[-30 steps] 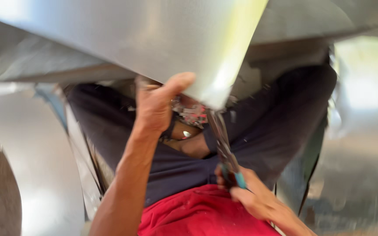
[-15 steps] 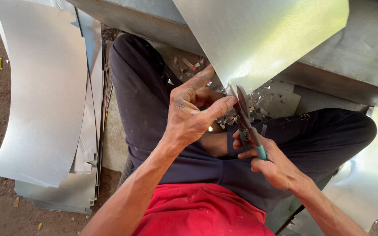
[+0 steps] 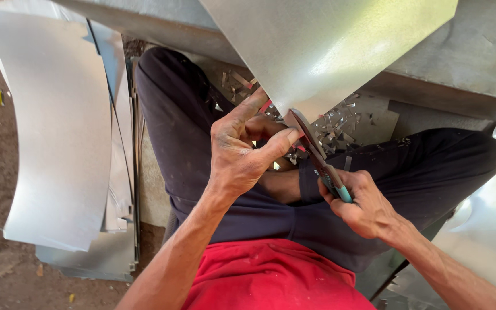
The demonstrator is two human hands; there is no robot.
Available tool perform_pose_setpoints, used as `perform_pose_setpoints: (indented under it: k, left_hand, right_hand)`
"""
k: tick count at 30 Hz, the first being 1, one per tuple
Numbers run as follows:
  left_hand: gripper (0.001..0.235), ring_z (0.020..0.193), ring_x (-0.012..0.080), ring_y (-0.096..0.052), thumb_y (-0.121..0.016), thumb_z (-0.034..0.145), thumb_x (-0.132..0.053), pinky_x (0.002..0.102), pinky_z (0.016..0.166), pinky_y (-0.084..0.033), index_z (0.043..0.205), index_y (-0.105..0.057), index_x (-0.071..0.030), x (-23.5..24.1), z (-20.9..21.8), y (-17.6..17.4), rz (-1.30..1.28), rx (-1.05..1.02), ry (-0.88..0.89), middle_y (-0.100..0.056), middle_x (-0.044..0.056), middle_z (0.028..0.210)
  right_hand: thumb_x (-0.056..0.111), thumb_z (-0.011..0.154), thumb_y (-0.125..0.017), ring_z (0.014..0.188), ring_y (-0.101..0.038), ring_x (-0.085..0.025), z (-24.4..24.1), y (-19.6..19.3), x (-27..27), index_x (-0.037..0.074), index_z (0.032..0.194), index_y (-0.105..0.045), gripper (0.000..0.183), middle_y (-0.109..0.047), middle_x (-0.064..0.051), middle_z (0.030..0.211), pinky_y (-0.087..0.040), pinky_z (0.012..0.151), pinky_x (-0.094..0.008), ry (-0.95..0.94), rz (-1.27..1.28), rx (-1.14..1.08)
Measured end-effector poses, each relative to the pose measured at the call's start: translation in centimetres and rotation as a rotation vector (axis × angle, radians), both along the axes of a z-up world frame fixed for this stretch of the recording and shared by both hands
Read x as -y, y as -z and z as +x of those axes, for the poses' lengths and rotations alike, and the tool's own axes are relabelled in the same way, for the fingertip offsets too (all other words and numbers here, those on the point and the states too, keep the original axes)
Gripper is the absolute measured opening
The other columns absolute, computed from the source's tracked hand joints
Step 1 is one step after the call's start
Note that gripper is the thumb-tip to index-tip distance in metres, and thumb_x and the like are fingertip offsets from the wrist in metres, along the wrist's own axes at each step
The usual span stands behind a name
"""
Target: The person cuts into the edge of a metal sheet using shears, making small notches and larger cuts across multiple sheets while sitting on the ground.
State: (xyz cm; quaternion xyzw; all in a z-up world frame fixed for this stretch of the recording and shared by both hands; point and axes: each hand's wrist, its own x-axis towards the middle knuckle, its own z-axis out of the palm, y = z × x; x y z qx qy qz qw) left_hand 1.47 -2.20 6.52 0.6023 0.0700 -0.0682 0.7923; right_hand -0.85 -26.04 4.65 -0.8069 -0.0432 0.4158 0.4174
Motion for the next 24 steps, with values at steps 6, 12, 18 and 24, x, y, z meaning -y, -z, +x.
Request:
perform_pose_setpoints:
  k: [6, 12, 18, 24]
  left_hand:
    - [0.043, 0.076, 0.0085, -0.067, -0.075, 0.082, 0.000, 0.024, 0.068, -0.055, 0.124, -0.064, 0.006, 0.0, 1.4, -0.3, -0.201, -0.214, 0.064, -0.074, 0.005, 0.093]
    - [0.027, 0.081, 0.0128, -0.073, -0.079, 0.081, -0.002, 0.026, 0.077, -0.059, 0.107, -0.074, 0.003, 0.3, 2.2, 0.6, 0.586, 0.206, 0.099, -0.077, 0.005, 0.091]
    - [0.021, 0.093, 0.0131, -0.071, -0.070, 0.087, -0.003, 0.029, 0.086, -0.057, 0.107, -0.069, 0.003, 0.5, 4.1, 2.4, -0.023, -0.022, 0.285, -0.075, 0.004, 0.101]
    - [0.014, 0.081, 0.0181, -0.072, -0.077, 0.096, -0.010, 0.032, 0.072, -0.058, 0.102, -0.073, 0.001, 6.0, 6.1, 3.4, -0.090, -0.155, 0.246, -0.074, 0.008, 0.094]
  right_hand:
    - [0.016, 0.066, -0.054, 0.062, -0.055, -0.020, -1.3, -0.4, 0.9, 0.005, 0.086, -0.057, 0.024, -0.059, -0.007, 0.067, -0.048, 0.061, -0.035, 0.044, 0.076, -0.083]
    - [0.022, 0.063, -0.055, 0.056, -0.058, -0.020, -6.3, 0.2, 2.7, 0.002, 0.078, -0.058, 0.025, -0.060, -0.008, 0.060, -0.050, 0.057, -0.035, 0.209, 0.099, -0.161]
    - [0.016, 0.066, -0.052, 0.056, -0.055, -0.018, -11.5, 3.4, 1.4, 0.000, 0.076, -0.060, 0.021, -0.059, -0.008, 0.061, -0.046, 0.053, -0.034, 0.641, 0.332, -0.234]
    - [0.012, 0.066, -0.052, 0.068, -0.055, -0.016, -10.8, 4.0, -1.6, 0.003, 0.100, -0.060, 0.035, -0.064, -0.006, 0.083, -0.045, 0.059, -0.030, 0.898, 0.596, -0.244]
